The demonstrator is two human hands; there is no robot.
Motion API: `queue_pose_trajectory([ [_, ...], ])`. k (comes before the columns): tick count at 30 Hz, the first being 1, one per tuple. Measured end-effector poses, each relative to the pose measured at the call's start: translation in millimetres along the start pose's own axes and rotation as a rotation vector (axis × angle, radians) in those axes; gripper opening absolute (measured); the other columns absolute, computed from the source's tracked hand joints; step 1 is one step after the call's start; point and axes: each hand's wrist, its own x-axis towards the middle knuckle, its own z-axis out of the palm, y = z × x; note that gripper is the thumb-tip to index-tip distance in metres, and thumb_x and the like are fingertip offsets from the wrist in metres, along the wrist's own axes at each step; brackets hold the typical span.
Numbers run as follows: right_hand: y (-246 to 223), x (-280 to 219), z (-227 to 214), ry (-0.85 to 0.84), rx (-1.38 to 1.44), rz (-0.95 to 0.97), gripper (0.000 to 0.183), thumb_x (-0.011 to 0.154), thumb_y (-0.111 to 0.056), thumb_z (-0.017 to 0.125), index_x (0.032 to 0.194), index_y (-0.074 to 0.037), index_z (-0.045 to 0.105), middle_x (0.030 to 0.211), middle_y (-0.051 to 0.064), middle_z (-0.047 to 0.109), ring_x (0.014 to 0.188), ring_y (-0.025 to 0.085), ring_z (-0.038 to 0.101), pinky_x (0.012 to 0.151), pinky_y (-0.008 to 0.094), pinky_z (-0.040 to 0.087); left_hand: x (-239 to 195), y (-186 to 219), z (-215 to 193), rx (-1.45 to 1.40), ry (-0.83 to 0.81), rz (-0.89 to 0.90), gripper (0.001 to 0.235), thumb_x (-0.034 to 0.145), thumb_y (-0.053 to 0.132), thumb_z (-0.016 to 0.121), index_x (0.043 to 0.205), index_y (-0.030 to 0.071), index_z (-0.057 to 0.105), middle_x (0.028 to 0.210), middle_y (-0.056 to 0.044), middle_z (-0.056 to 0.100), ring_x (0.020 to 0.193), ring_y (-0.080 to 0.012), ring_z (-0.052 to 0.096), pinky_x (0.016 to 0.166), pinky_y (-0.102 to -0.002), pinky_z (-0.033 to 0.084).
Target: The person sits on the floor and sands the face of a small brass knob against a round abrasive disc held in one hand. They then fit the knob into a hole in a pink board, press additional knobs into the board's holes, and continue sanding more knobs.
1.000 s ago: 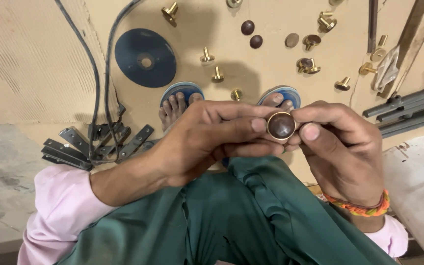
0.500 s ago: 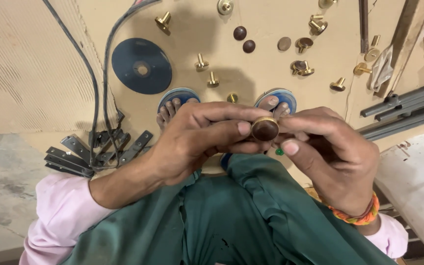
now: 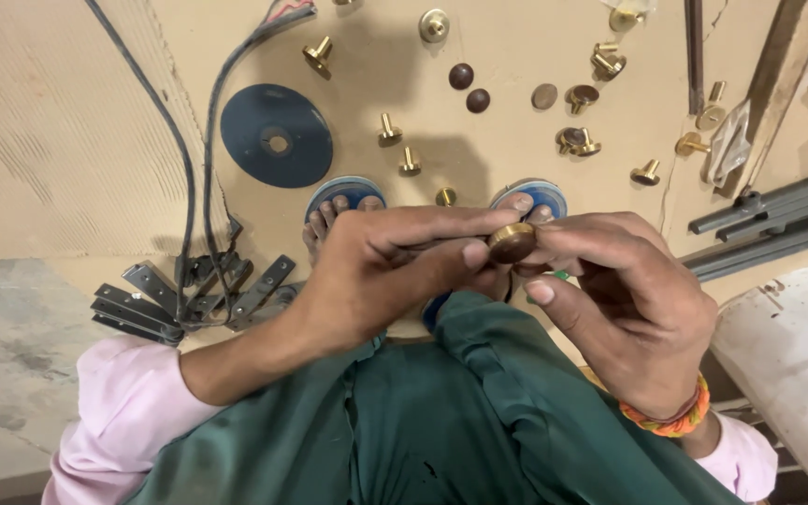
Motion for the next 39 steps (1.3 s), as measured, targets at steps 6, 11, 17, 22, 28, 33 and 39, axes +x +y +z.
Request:
queue_pose_trajectory([
  [6, 7, -1, 3, 0.035, -0.021, -0.028, 0.038, 0.096, 0.011, 0.075, 0.131, 0.003, 0.061, 0.119, 0.012, 0.065, 0.108, 0.016, 0.07, 0.095, 0.027, 0.06, -5, -3, 3, 0.174, 0.035, 0.126, 0.029, 0.115, -0.003, 0.06, 0.143, 0.002, 0.061, 0.127, -0.013, 0.074, 0.105, -0.012, 0.072, 0.091, -0.027, 0.064],
  [11, -2, 8, 12, 0.086, -0.057, -0.034, 0.042, 0.09, 0.011, 0.076, 0.128, 0.004, 0.06, 0.125, 0.014, 0.06, 0.11, 0.018, 0.07, 0.093, 0.028, 0.062, -2, 5, 8, 0.395, 0.093, 0.189, 0.031, 0.11, 0.001, 0.066, 0.14, 0.006, 0.065, 0.123, -0.011, 0.077, 0.097, -0.0091, 0.075, 0.085, -0.025, 0.067],
  [17, -6, 13, 16, 0.102, -0.224, -0.122, 0.044, 0.085, 0.008, 0.081, 0.122, 0.006, 0.058, 0.12, 0.017, 0.059, 0.103, 0.02, 0.071, 0.083, 0.027, 0.063, -1, 6, 10, 0.551, 0.146, 0.235, 0.029, 0.106, 0.006, 0.071, 0.135, 0.008, 0.069, 0.116, -0.008, 0.08, 0.091, -0.0084, 0.078, 0.079, -0.024, 0.068],
  [22, -2, 13, 16, 0.121, -0.276, -0.173, 0.047, 0.083, 0.002, 0.087, 0.119, 0.005, 0.056, 0.12, 0.017, 0.06, 0.102, 0.019, 0.069, 0.078, 0.025, 0.062, -3, 7, 10, 0.603, 0.144, 0.279, 0.028, 0.107, 0.008, 0.07, 0.135, 0.009, 0.068, 0.119, -0.009, 0.079, 0.091, -0.0081, 0.079, 0.08, -0.024, 0.069],
  [28, 3, 10, 14, 0.117, -0.333, -0.193, 0.047, 0.085, -0.002, 0.09, 0.118, 0.003, 0.058, 0.118, 0.016, 0.062, 0.099, 0.017, 0.07, 0.079, 0.025, 0.061, -5, 10, 9, 0.599, 0.126, 0.205, 0.028, 0.106, 0.01, 0.07, 0.135, 0.01, 0.069, 0.109, -0.007, 0.081, 0.092, -0.0093, 0.079, 0.075, -0.024, 0.068],
  [33, 1, 15, 16, 0.14, -0.405, -0.236, 0.047, 0.079, -0.001, 0.091, 0.111, 0.004, 0.057, 0.11, 0.018, 0.063, 0.099, 0.021, 0.07, 0.076, 0.028, 0.06, -4, 12, 11, 0.69, 0.14, 0.232, 0.028, 0.105, 0.01, 0.072, 0.132, 0.011, 0.07, 0.103, -0.007, 0.081, 0.088, -0.0093, 0.079, 0.073, -0.024, 0.067],
  [39, 15, 11, 12, 0.098, -0.144, -0.169, 0.045, 0.082, 0.005, 0.087, 0.114, 0.001, 0.055, 0.115, 0.015, 0.062, 0.098, 0.016, 0.068, 0.08, 0.025, 0.061, -6, 10, 11, 0.713, 0.134, 0.257, 0.028, 0.104, 0.005, 0.071, 0.131, 0.01, 0.07, 0.104, -0.008, 0.079, 0.091, -0.0121, 0.08, 0.077, -0.026, 0.066],
])
